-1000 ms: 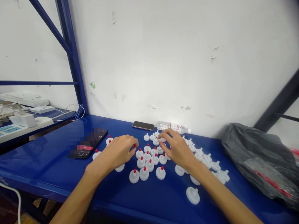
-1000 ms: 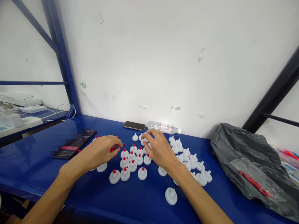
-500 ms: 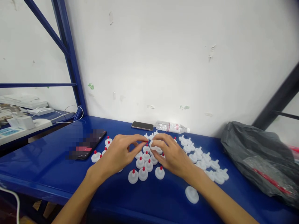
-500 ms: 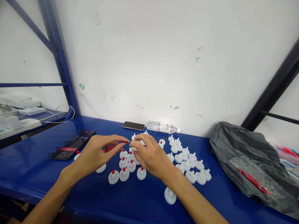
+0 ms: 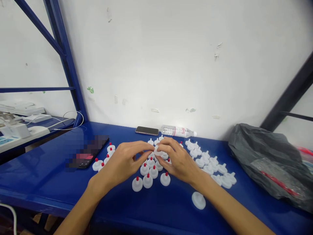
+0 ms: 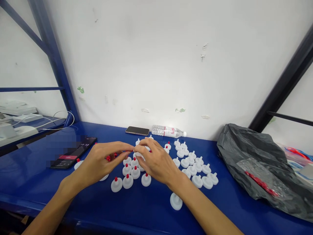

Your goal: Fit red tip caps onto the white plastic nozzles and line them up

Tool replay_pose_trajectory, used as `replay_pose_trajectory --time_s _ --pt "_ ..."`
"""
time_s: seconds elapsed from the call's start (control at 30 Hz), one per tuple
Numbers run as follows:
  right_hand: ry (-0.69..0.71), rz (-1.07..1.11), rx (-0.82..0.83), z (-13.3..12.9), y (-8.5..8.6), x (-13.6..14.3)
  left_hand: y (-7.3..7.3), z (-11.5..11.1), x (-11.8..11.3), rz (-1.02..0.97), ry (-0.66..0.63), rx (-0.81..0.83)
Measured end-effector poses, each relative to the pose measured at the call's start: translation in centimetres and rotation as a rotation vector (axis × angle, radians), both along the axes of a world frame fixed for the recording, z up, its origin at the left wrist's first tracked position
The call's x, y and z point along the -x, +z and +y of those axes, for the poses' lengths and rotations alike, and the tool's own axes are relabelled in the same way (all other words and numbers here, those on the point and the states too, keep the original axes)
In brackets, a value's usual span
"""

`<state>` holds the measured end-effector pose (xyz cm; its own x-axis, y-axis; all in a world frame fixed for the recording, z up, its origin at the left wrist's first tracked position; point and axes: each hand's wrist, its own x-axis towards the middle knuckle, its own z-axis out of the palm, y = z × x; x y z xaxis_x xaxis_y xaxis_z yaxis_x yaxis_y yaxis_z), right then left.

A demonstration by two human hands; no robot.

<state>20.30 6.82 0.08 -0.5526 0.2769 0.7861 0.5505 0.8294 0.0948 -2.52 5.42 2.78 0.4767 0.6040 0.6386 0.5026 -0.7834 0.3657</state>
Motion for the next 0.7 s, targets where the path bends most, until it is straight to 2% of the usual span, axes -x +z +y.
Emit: replay_pose_trajectory --time_s 0.27,0.37,0.5,0.57,0.7 --pt "0.071 0.141 0.085 -0.35 0.04 0.23 0.00 -0.09 -0.02 -0.041 -0.027 -0.001" --pt "0.069 0.233 0.165 -0.56 0.08 0.48 -0.01 -0.03 -0.07 -0.066 -0.018 -0.038" --pt "0.048 0.243 0.277 -0.62 -0.07 0.51 0.15 -0.08 -0.04 -0.096 -0.015 -0.067" --pt "0.062 0.210 0.263 -0.49 -0.20 0.37 0.23 -0.03 -0.01 -0.086 -0.011 -0.044" --pt "0.064 0.082 0.105 -0.07 -0.41 -0.01 -0.01 0.39 0.05 -0.009 0.026 -0.001"
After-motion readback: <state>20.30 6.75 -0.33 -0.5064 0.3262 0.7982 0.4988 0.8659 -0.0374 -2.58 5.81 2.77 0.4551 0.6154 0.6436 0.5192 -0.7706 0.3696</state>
